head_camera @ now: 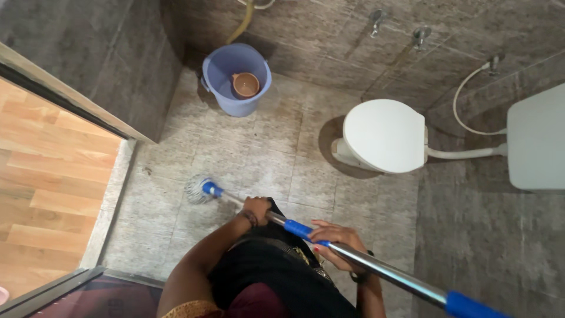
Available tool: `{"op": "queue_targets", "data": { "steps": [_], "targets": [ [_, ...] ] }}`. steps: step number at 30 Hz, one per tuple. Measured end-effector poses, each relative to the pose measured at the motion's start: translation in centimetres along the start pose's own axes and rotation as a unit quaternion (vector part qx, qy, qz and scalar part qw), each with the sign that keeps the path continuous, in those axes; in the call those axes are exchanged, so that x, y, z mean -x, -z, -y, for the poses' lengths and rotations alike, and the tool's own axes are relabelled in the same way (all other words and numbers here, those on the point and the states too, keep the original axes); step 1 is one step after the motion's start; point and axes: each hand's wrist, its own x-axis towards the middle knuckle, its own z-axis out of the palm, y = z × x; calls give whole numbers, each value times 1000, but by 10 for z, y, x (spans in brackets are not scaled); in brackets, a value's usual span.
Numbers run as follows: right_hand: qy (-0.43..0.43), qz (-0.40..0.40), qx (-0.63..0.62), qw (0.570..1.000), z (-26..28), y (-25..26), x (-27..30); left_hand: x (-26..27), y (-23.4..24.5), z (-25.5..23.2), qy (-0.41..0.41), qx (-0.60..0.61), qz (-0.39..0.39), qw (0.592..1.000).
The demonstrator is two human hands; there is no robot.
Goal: The person cleans the bathroom floor by hand using a mop, moving the mop head across the tiled surface around the toilet, sink, and bucket.
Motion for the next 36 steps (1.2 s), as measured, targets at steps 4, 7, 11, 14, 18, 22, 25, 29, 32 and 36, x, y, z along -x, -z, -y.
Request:
{"op": "queue_targets", "data": {
  "steps": [4,7,11,14,18,22,25,29,32,36],
  "targets": [
    [-63,-19,121,990,28,24,32,-32,2,-51,-118,-16,24,993],
    [-89,-59,163,981,50,38,49,-58,6,-98,-173,5,42,984],
    [-123,-91,182,971,69,50,63,-94,-5,-154,-227,22,10,974],
    [-77,-108,183,974,73,56,66,-111,-16,-176,-233,35,22,972],
    [-73,-88,158,981,62,64,62,-114,-14,-168,-232,43,11,972],
    [-51,-25,125,991,34,64,53,-85,-18,-120,-172,113,13,978],
    [-40,19,68,997,11,53,39,-50,-29,-76,-104,123,13,987],
    [-28,62,3,998,-18,29,19,-5,-35,-23,-50,79,61,994],
    [-55,94,-20,994,-33,7,4,22,-38,14,53,66,102,991],
    [-123,86,-46,988,-45,-12,-4,38,-47,44,98,36,70,992]
  ]
}}
